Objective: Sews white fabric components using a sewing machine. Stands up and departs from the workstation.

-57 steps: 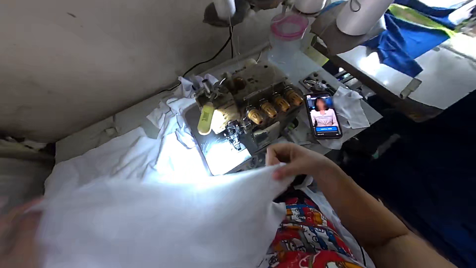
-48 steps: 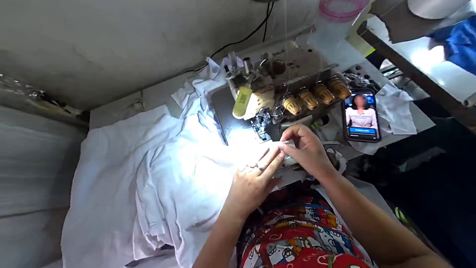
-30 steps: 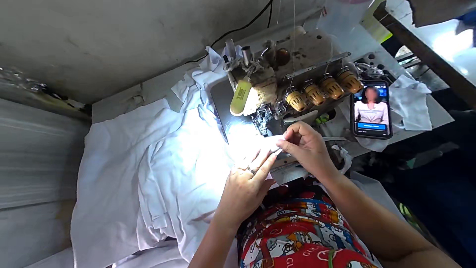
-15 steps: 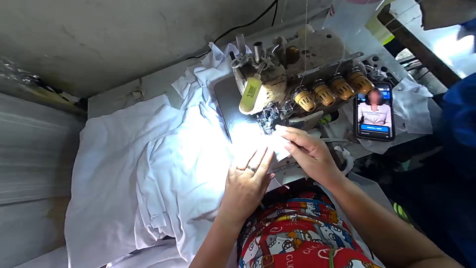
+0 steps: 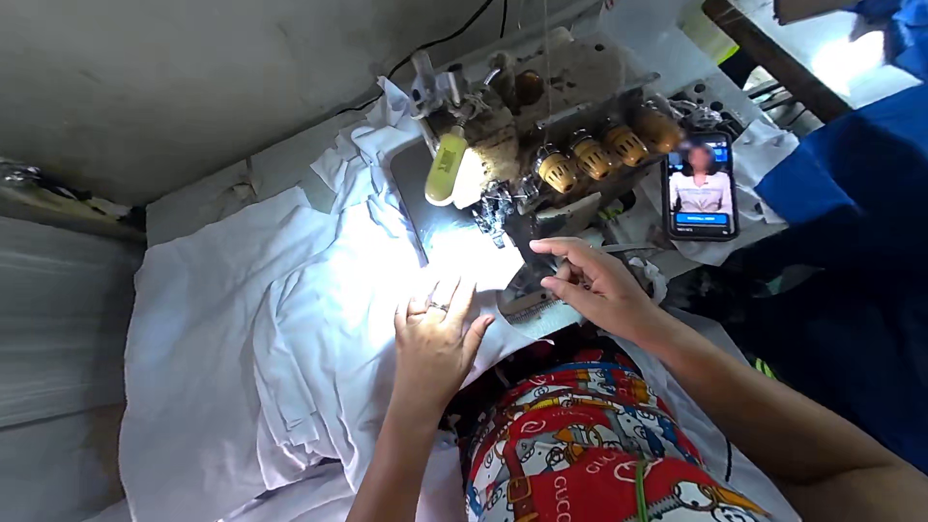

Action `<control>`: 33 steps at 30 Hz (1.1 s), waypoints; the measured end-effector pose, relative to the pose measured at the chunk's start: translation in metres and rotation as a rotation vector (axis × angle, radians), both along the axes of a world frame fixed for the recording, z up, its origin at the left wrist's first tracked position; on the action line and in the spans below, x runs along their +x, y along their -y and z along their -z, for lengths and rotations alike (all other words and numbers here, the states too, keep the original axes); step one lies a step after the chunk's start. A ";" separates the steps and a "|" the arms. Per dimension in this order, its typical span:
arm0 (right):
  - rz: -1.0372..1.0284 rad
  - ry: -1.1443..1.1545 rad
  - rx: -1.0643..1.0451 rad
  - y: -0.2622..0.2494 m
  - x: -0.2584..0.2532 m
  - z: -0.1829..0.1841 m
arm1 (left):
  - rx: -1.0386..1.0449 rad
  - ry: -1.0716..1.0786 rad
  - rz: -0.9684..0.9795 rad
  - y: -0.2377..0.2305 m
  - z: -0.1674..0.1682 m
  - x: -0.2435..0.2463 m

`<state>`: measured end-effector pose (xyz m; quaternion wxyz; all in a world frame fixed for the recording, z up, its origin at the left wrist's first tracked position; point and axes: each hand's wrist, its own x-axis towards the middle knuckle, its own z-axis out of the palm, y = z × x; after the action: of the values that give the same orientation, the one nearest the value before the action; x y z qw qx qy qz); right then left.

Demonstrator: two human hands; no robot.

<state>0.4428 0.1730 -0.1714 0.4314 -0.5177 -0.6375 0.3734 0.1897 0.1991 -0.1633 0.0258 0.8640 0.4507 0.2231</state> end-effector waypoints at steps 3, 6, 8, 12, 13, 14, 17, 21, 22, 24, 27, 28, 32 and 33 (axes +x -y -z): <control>0.024 0.089 0.042 0.025 0.026 0.002 | -0.039 0.034 0.032 0.002 0.001 -0.006; 0.098 0.191 0.073 0.056 0.059 0.008 | -0.032 0.134 0.108 0.006 0.003 -0.011; 0.190 0.250 0.074 0.079 0.082 0.023 | -0.018 0.202 0.145 0.010 0.006 -0.011; 0.381 0.398 -0.126 0.133 0.121 0.087 | -0.075 0.273 0.234 0.026 0.010 -0.004; 0.401 0.424 -0.273 0.148 0.127 0.106 | -0.092 0.274 0.261 0.029 0.011 -0.003; 0.402 0.425 -0.444 0.160 0.130 0.123 | -0.110 0.275 0.287 0.032 0.012 -0.002; 0.415 0.387 -0.736 0.189 0.123 0.165 | -0.146 0.272 0.337 0.041 0.013 0.001; 0.437 0.538 -0.858 0.195 0.110 0.187 | -0.167 0.234 0.355 0.051 0.009 0.008; 0.421 0.547 -0.862 0.194 0.112 0.191 | -0.164 0.219 0.360 0.053 0.008 0.009; 0.381 0.484 -0.847 0.192 0.121 0.189 | -0.158 0.195 0.374 0.055 0.006 0.010; 0.397 0.254 -0.783 0.201 0.142 0.173 | -0.173 0.219 0.392 0.057 0.005 0.009; 0.432 0.190 -0.757 0.206 0.149 0.165 | -0.190 0.238 0.394 0.057 0.005 0.010; 0.521 0.032 -0.703 0.213 0.168 0.100 | -0.346 0.375 0.414 0.059 0.004 0.027; 0.488 0.008 -0.685 0.211 0.167 0.078 | -0.414 0.420 0.433 0.062 0.005 0.036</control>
<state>0.6101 -0.0382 -0.2495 0.3078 -0.7686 -0.3369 0.4484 0.2258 0.1372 -0.1686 0.3390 0.8512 0.2778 0.2889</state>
